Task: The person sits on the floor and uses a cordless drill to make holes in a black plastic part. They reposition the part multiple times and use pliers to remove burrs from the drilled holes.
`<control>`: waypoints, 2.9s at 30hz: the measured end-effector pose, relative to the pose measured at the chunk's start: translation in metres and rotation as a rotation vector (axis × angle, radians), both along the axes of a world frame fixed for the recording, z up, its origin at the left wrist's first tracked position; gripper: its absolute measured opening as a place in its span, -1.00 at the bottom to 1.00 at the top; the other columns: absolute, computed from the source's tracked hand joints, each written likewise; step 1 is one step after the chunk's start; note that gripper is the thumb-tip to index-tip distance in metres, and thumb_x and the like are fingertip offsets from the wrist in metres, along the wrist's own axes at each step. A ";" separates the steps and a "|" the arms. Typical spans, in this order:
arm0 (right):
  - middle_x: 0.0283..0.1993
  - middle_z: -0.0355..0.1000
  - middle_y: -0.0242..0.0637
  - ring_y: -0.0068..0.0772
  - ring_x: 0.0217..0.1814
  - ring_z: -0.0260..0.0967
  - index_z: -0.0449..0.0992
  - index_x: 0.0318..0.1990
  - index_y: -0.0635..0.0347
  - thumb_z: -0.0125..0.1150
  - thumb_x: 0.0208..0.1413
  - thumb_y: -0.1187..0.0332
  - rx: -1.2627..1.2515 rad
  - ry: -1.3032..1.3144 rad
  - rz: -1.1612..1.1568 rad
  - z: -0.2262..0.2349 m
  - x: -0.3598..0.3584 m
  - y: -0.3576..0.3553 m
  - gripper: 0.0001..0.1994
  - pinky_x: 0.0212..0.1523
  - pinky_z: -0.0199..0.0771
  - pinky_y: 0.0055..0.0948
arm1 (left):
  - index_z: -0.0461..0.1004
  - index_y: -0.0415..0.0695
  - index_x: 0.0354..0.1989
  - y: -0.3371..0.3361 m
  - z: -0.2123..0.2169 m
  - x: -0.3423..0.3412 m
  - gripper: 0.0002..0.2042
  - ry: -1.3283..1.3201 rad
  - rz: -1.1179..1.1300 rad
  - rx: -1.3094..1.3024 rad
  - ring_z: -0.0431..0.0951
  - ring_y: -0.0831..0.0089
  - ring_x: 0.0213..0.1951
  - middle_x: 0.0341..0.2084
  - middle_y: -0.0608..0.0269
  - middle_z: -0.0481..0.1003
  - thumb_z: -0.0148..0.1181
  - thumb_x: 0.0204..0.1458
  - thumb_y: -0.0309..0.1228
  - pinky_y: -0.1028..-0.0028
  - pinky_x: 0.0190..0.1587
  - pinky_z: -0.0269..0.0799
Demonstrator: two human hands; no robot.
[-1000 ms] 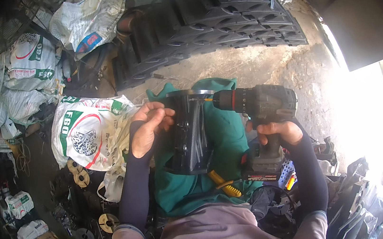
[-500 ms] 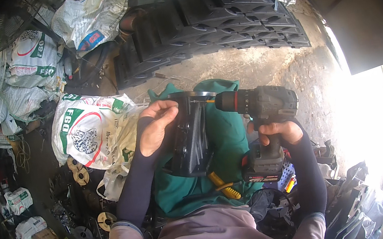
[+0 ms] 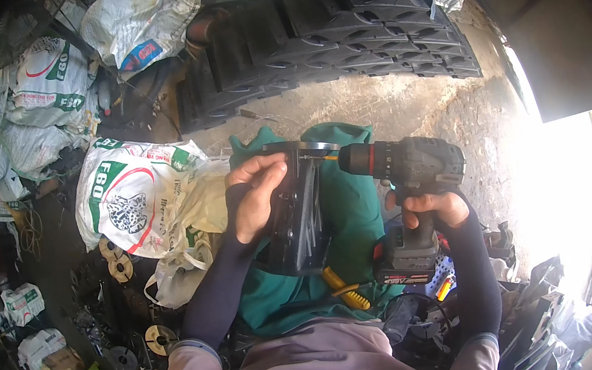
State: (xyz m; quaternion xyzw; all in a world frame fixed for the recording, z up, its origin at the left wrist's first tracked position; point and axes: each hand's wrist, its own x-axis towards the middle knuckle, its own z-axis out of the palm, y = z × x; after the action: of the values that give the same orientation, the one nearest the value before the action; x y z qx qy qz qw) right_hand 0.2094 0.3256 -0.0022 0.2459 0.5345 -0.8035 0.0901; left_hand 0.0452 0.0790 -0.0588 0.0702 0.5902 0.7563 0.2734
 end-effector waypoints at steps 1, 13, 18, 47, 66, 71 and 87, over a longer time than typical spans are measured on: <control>-0.26 0.45 -0.05 -0.43 -0.63 0.31 0.31 0.11 0.29 0.31 -0.20 0.43 -0.006 -0.004 -0.005 -0.001 0.000 0.000 -0.39 -0.58 0.39 -0.49 | 0.56 -0.30 -0.16 -0.001 0.000 0.001 -0.81 0.011 -0.002 -0.011 0.52 0.66 -0.33 -0.34 0.27 0.59 0.21 0.05 -0.53 0.64 -0.20 0.41; -0.37 0.44 -0.20 -0.49 -0.63 0.32 0.36 0.05 0.26 0.41 -0.14 0.29 -0.033 -0.017 0.030 -0.009 0.002 0.007 -0.44 -0.57 0.37 -0.51 | 0.58 -0.30 -0.16 -0.012 -0.008 -0.010 -0.80 0.061 -0.126 0.018 0.54 0.60 -0.24 -0.27 0.19 0.60 0.17 0.06 -0.52 0.61 -0.12 0.43; -0.41 0.40 -0.24 -0.49 -0.62 0.31 0.35 0.05 0.25 0.41 -0.12 0.30 -0.021 -0.014 0.038 -0.007 0.001 0.006 -0.45 -0.57 0.35 -0.51 | 0.55 -0.30 -0.20 -0.002 -0.013 -0.012 -0.85 -0.199 -0.092 0.196 0.52 0.64 -0.32 -0.33 0.27 0.58 0.15 0.09 -0.54 0.62 -0.20 0.44; -0.47 0.39 -0.22 -0.50 -0.67 0.29 0.36 0.04 0.29 0.41 -0.16 0.31 0.015 -0.032 0.044 -0.005 -0.007 0.001 -0.44 -0.59 0.36 -0.52 | 0.52 -0.29 -0.22 0.005 0.002 0.001 -0.84 -0.278 -0.005 0.241 0.56 0.57 -0.38 -0.36 0.22 0.59 0.12 0.16 -0.45 0.58 -0.30 0.48; -0.24 0.48 -0.11 -0.46 -0.57 0.35 0.34 0.09 0.26 0.34 -0.11 0.40 0.095 -0.069 0.071 0.004 -0.003 -0.008 -0.46 -0.49 0.41 -0.49 | 0.51 -0.22 -0.51 0.043 0.007 -0.043 -0.51 0.316 0.511 -0.074 0.15 0.63 -0.60 -0.73 0.45 0.19 -0.07 0.23 -0.05 0.51 -0.46 0.03; -0.44 0.35 -0.28 -0.51 -0.60 0.24 0.31 0.11 0.21 0.36 -0.07 0.35 0.036 -0.074 0.090 -0.006 -0.001 -0.003 -0.45 -0.51 0.33 -0.48 | 0.50 -0.26 -0.58 0.057 0.001 -0.044 -0.44 0.183 0.348 -0.082 0.14 0.61 -0.58 -0.76 0.45 0.17 -0.15 0.22 -0.01 0.51 -0.42 0.02; -0.34 0.42 -0.24 -0.53 -0.56 0.29 0.29 0.14 0.23 0.31 -0.03 0.31 0.141 -0.035 0.121 0.001 0.000 -0.004 -0.44 -0.48 0.37 -0.51 | 0.48 -0.26 -0.53 0.067 -0.005 -0.048 -0.60 0.287 0.363 -0.051 0.16 0.61 -0.59 -0.71 0.43 0.22 -0.05 0.18 -0.19 0.52 -0.40 0.08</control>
State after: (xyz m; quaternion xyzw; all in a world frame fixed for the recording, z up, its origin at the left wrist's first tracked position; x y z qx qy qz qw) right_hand 0.2091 0.3215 -0.0012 0.2328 0.6020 -0.7526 0.1303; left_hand -0.0023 0.1456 -0.0633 0.0627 0.6450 0.7601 0.0477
